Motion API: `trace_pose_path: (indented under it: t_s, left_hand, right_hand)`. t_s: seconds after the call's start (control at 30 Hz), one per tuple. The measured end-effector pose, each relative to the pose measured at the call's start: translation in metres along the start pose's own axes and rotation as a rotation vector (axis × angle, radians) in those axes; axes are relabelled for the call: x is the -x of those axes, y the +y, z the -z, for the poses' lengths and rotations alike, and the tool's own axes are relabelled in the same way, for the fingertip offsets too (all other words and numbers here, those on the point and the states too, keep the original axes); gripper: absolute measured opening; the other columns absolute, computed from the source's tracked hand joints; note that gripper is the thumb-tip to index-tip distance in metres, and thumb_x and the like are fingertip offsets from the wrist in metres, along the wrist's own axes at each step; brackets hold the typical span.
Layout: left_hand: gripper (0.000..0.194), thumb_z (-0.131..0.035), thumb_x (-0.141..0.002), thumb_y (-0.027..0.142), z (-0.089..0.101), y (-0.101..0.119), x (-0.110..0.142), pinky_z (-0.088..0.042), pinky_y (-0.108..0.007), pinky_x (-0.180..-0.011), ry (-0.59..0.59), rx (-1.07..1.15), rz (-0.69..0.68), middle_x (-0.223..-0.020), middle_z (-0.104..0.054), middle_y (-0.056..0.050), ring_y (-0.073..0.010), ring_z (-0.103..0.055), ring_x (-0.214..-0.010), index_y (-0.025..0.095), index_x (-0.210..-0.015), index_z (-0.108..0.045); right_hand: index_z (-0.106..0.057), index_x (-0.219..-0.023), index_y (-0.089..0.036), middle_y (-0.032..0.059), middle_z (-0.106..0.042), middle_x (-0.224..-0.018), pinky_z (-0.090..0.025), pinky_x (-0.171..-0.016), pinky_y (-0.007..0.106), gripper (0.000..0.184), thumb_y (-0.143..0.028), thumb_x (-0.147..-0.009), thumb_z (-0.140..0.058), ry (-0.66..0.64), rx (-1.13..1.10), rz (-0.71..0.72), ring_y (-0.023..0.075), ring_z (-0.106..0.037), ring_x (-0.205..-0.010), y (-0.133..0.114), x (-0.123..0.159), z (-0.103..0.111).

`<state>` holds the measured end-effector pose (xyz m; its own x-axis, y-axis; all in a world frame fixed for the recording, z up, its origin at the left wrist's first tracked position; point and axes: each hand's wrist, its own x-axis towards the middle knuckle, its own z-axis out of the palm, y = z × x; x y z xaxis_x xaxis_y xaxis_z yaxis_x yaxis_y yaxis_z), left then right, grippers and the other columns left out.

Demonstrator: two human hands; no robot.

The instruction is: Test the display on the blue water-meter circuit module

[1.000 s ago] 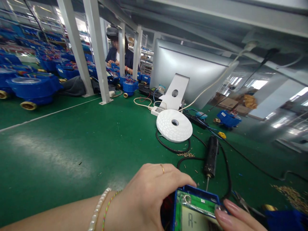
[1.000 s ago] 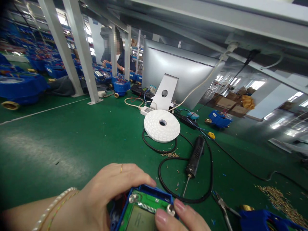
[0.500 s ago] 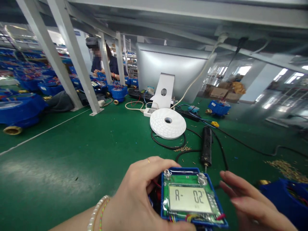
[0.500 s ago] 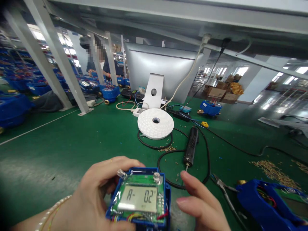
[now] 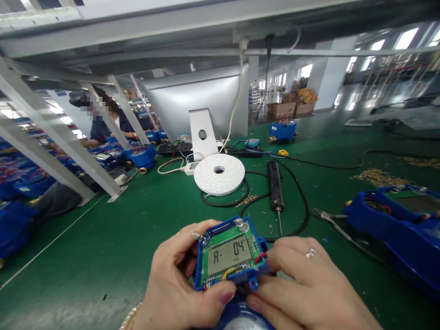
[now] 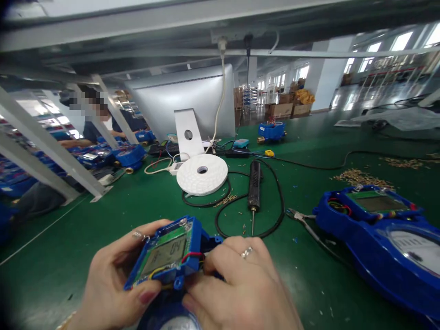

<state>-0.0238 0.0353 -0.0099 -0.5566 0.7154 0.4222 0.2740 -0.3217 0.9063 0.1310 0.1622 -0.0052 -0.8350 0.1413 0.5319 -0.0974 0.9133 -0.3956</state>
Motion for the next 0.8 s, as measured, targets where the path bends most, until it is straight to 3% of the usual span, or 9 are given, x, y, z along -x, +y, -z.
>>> trace_pose_path:
  t_s: [0.1, 0.3, 0.5, 0.67, 0.8]
  left_hand:
    - [0.050, -0.087, -0.054, 0.032, -0.004, 0.000, 0.003, -0.053, -0.009, -0.069, 0.033, 0.053, 0.065, -0.087, -0.072, 0.006, -0.0116, -0.069, -0.076, 0.030, -0.101, -0.069]
    - [0.051, -0.087, -0.052, 0.045, -0.008, -0.002, 0.004, -0.053, -0.007, -0.069, 0.117, -0.019, 0.065, -0.086, -0.072, 0.008, -0.0105, -0.069, -0.075, 0.032, -0.098, -0.070]
    - [0.058, -0.085, -0.057, 0.043, 0.009, -0.007, 0.004, -0.054, -0.011, -0.076, -0.031, -0.216, -0.117, -0.099, -0.070, 0.005, -0.0127, -0.069, -0.085, 0.033, -0.110, -0.064]
    - [0.064, -0.082, -0.058, 0.047, 0.022, -0.004, 0.004, -0.053, -0.011, -0.080, -0.183, -0.662, -0.270, -0.102, -0.069, 0.005, -0.0121, -0.067, -0.088, 0.032, -0.115, -0.056]
    - [0.077, -0.089, -0.047, 0.032, 0.024, -0.002, 0.004, -0.056, -0.016, -0.072, -0.298, -0.662, -0.197, -0.099, -0.067, 0.005, -0.0146, -0.067, -0.084, 0.033, -0.115, -0.052]
  right_hand:
    - [-0.063, -0.074, -0.025, -0.0047, -0.053, -0.078, -0.030, -0.067, 0.029, 0.014, -0.016, -0.081, -0.071, 0.008, -0.055, -0.088, 0.0141, -0.046, -0.080, -0.002, -0.007, -0.003]
    - [-0.065, -0.075, -0.026, -0.0034, -0.052, -0.076, -0.029, -0.066, 0.030, 0.010, -0.022, -0.081, -0.072, -0.123, -0.095, -0.073, 0.0138, -0.048, -0.078, -0.001, -0.022, -0.005]
    - [-0.057, -0.065, -0.018, -0.0031, -0.052, -0.078, -0.031, -0.070, 0.031, 0.017, -0.002, -0.069, -0.060, -0.135, -0.091, -0.172, 0.0141, -0.044, -0.078, 0.004, -0.027, -0.004]
    - [-0.061, -0.066, -0.019, 0.0017, -0.049, -0.074, -0.029, -0.063, 0.029, 0.012, -0.015, -0.077, -0.062, -0.185, 0.005, -0.248, 0.0167, -0.043, -0.075, 0.003, -0.019, -0.007]
    - [-0.065, -0.068, -0.021, 0.0018, -0.045, -0.066, -0.033, -0.062, 0.026, 0.011, -0.026, -0.078, -0.064, -0.135, 0.054, -0.311, 0.0171, -0.045, -0.072, 0.002, -0.013, -0.013]
